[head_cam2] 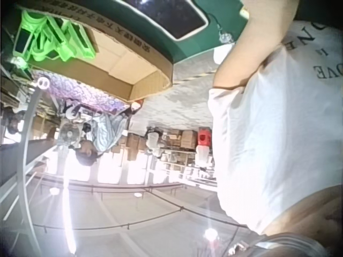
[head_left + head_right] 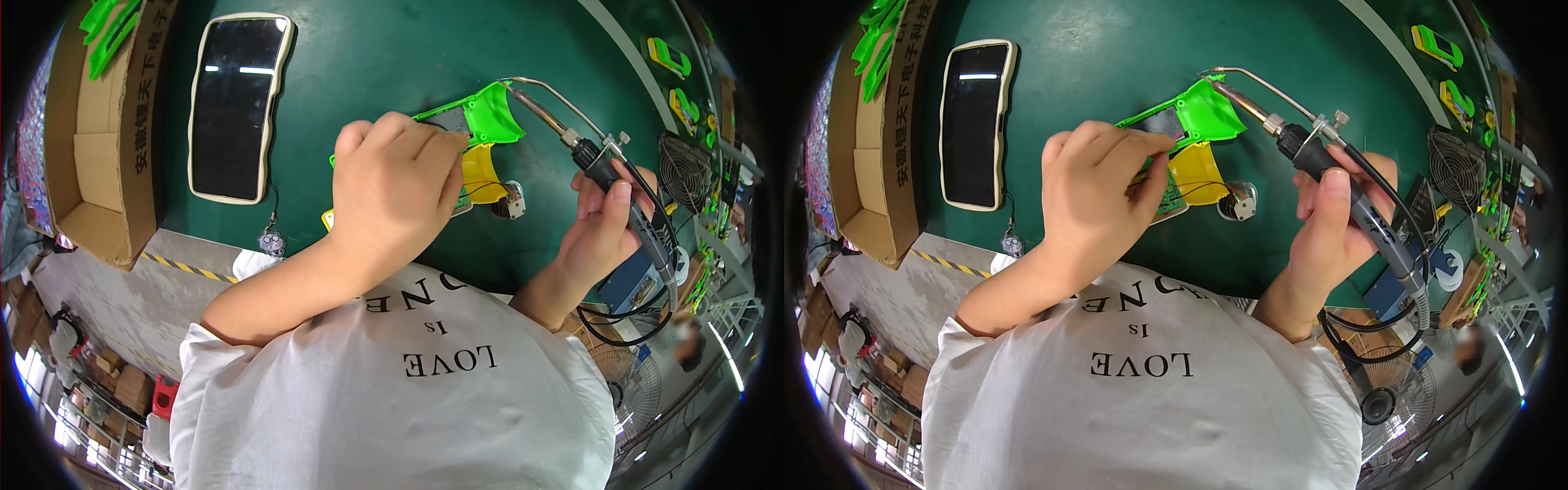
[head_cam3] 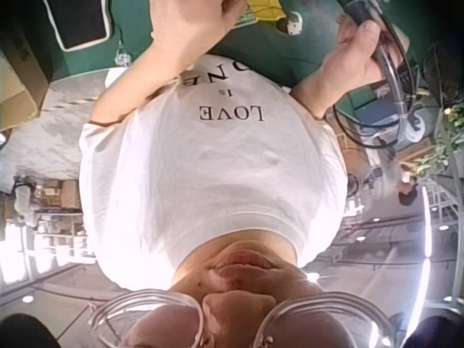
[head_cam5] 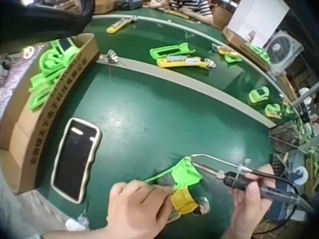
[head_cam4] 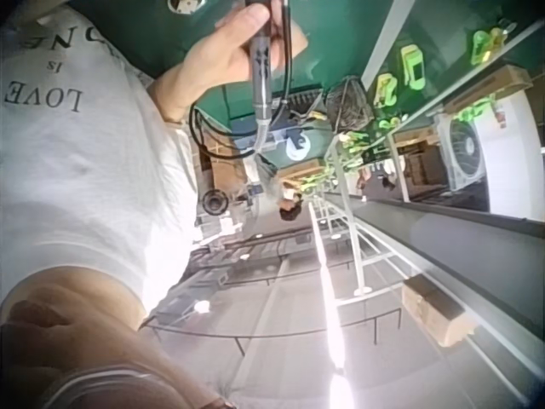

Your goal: The person solders wires to the circuit boards and casing components of flashlights using a soldering iron, closes the plastic casings, and places the assembled flashlights onto the conveyor belt.

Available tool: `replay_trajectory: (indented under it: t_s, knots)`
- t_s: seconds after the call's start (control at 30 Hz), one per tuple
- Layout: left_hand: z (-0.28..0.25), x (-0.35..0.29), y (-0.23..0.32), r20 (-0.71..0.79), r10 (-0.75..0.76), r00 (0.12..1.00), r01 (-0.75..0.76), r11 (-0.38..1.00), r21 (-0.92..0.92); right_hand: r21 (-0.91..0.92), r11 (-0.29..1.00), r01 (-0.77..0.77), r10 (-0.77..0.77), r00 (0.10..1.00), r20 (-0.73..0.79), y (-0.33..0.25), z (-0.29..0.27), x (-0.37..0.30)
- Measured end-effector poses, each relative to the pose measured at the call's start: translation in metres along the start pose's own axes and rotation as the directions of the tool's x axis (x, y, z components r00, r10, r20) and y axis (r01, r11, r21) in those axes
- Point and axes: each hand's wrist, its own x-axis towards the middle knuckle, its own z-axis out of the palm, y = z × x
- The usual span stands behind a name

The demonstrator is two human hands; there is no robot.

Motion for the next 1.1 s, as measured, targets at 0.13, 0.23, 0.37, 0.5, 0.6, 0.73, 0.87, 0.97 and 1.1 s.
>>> replay_trajectory:
  t_s: [0.13, 0.23, 0.37, 0.5, 0.6, 0.73, 0.87, 0.97, 1.1]
  knots:
    - [-0.005, 0.002, -0.002, 0.075, -0.078, 0.994, 0.077, 0.997, 0.017, -0.029, 0.999, -0.046, 0.046, 0.999, -0.014, -0.002, 0.004, -0.001]
    - [-0.006, 0.002, -0.004, 0.093, -0.092, 0.991, 0.09, 0.995, 0.03, -0.075, 0.991, -0.115, 0.113, 0.993, -0.028, -0.007, 0.006, -0.003]
    - [-0.005, 0.006, -0.003, 0.107, -0.072, 0.992, 0.066, 0.996, 0.061, -0.181, 0.977, -0.109, 0.108, 0.994, -0.017, -0.012, 0.003, -0.002]
    - [-0.008, 0.008, -0.001, 0.141, -0.082, 0.987, 0.068, 0.992, 0.102, -0.352, 0.93, -0.107, 0.115, 0.993, 0.004, -0.022, 0.011, -0.002]
    - [-0.009, 0.009, -0.001, 0.159, -0.084, 0.984, 0.065, 0.991, 0.12, -0.335, 0.936, -0.109, 0.131, 0.99, 0.045, -0.029, 0.017, -0.002]
    - [-0.008, 0.011, 0.001, 0.166, -0.092, 0.982, 0.07, 0.989, 0.132, -0.373, 0.919, -0.131, 0.166, 0.984, 0.061, -0.032, 0.02, 0.001]
    - [-0.007, 0.013, 0.002, 0.178, -0.104, 0.979, 0.077, 0.986, 0.149, -0.333, 0.93, -0.158, 0.194, 0.978, 0.077, -0.031, 0.021, 0.004]
    - [-0.005, 0.015, 0.003, 0.183, -0.101, 0.978, 0.076, 0.987, 0.141, -0.326, 0.93, -0.167, 0.206, 0.975, 0.088, -0.029, 0.019, 0.007]
    - [-0.002, 0.016, 0.003, 0.165, -0.097, 0.981, 0.073, 0.986, 0.148, -0.297, 0.941, -0.165, 0.211, 0.969, 0.13, -0.025, 0.019, 0.009]
